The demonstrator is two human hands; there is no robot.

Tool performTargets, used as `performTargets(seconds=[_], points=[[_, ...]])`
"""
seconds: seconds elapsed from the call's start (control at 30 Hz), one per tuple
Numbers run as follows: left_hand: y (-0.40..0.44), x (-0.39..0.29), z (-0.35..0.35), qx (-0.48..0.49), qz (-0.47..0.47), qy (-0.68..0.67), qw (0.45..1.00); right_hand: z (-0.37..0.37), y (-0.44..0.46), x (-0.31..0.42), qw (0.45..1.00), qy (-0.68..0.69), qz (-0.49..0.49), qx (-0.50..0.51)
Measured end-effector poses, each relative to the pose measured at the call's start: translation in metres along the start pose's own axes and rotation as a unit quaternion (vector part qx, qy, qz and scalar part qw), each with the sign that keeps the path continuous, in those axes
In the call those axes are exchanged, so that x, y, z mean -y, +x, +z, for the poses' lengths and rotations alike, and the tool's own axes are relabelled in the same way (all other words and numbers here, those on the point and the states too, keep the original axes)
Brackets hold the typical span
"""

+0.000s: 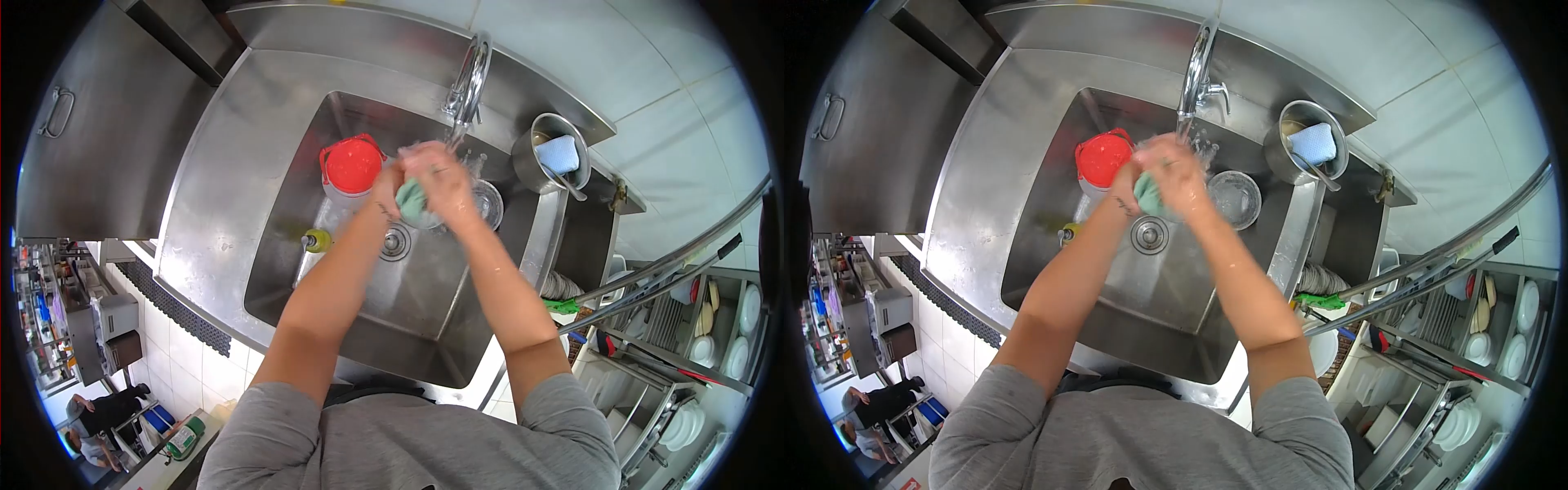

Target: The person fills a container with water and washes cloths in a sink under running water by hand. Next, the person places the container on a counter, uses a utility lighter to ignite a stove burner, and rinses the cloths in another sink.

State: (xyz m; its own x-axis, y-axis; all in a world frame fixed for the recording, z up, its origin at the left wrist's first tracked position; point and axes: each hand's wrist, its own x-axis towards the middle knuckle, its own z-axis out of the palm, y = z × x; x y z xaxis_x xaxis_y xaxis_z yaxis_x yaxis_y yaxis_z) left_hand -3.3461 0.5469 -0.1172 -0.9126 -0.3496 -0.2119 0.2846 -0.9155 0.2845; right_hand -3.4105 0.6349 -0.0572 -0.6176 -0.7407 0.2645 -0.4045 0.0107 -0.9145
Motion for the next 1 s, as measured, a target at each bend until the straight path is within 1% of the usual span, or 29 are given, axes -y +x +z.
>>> performTargets(seconds=[0.03, 0.07, 0.1, 0.13, 0.17, 0.2, 0.23, 0.27, 0.3, 0.33, 0.37, 0.4, 0.47, 0.5, 0.57, 0.6, 0.67, 0.7, 0.8, 0.83, 0.9, 1.0], points=[[0.024, 0.029, -0.03, 0.166, 0.068, -0.038, 0.983, 0.016, -0.005, 0.011, 0.99, -0.099, -0.104, -0.013], [0.031, 0.036, -0.036, 0.213, 0.081, -0.017, 0.974, 0.023, -0.004, 0.017, 0.958, -0.197, -0.207, -0.026], [0.038, 0.042, -0.041, 0.258, 0.095, 0.004, 0.961, 0.021, -0.003, 0.013, 0.974, -0.165, -0.154, -0.03], [0.029, 0.04, -0.027, 0.184, 0.055, 0.082, 0.978, 0.019, -0.002, 0.003, 0.986, -0.132, -0.099, -0.033], [0.019, 0.038, -0.013, 0.108, 0.012, 0.159, 0.981, 0.015, -0.002, -0.007, 0.993, -0.1, -0.042, -0.038], [0.005, 0.033, 0.004, 0.031, -0.032, 0.236, 0.971, 0.011, 0.0, -0.017, 0.997, -0.067, 0.002, -0.045], [-0.007, 0.026, 0.02, -0.047, -0.074, 0.311, 0.947, 0.006, 0.004, -0.026, 0.997, -0.033, 0.044, -0.051], [-0.017, 0.019, 0.031, -0.125, -0.114, 0.38, 0.909, 0.0, 0.006, -0.032, 0.995, 0.001, 0.086, -0.056], [-0.023, 0.014, 0.035, -0.201, -0.151, 0.444, 0.86, -0.007, 0.008, -0.03, 0.997, -0.024, 0.015, -0.073], [-0.025, 0.008, 0.032, -0.208, -0.092, 0.416, 0.88, -0.012, 0.01, -0.028, 0.986, -0.138, -0.052, -0.071], [-0.027, 0.001, 0.029, -0.214, -0.035, 0.386, 0.896, -0.019, 0.013, -0.025, 0.958, -0.252, -0.116, -0.069], [-0.031, -0.006, 0.024, -0.22, 0.023, 0.354, 0.909, -0.024, 0.015, -0.018, 0.914, -0.36, -0.177, -0.064], [-0.041, -0.02, 0.011, -0.232, 0.134, 0.286, 0.92, -0.027, 0.012, 0.003, 0.893, -0.41, -0.186, -0.004], [-0.044, -0.027, 0.001, -0.258, 0.135, 0.319, 0.902, -0.027, 0.009, 0.01, 0.88, -0.433, -0.191, 0.027], [-0.039, -0.045, -0.025, -0.303, 0.14, 0.385, 0.861, -0.025, 0.009, 0.013, 0.878, -0.433, -0.194, 0.067], [-0.037, -0.054, -0.043, -0.324, 0.165, 0.397, 0.843, -0.024, 0.009, 0.014, 0.876, -0.431, -0.196, 0.088], [-0.033, -0.068, -0.073, -0.366, 0.215, 0.417, 0.804, -0.033, 0.014, 0.013, 0.894, -0.399, -0.174, 0.102], [-0.043, -0.076, -0.051, -0.36, 0.205, 0.332, 0.847, -0.037, 0.017, 0.014, 0.902, -0.384, -0.163, 0.109], [-0.045, -0.075, -0.029, -0.266, 0.149, 0.338, 0.89, -0.041, 0.017, 0.019, 0.96, -0.212, -0.085, 0.164], [-0.046, -0.066, -0.013, -0.218, 0.121, 0.401, 0.882, -0.04, 0.017, 0.022, 0.971, -0.151, -0.009, 0.183], [-0.046, -0.044, 0.023, -0.139, 0.079, 0.533, 0.831, -0.037, 0.019, 0.029, 0.965, -0.025, 0.14, 0.22], [-0.04, -0.042, 0.045, -0.056, -0.057, 0.458, 0.885, -0.042, 0.022, 0.042, 0.943, 0.123, 0.258, 0.169]])
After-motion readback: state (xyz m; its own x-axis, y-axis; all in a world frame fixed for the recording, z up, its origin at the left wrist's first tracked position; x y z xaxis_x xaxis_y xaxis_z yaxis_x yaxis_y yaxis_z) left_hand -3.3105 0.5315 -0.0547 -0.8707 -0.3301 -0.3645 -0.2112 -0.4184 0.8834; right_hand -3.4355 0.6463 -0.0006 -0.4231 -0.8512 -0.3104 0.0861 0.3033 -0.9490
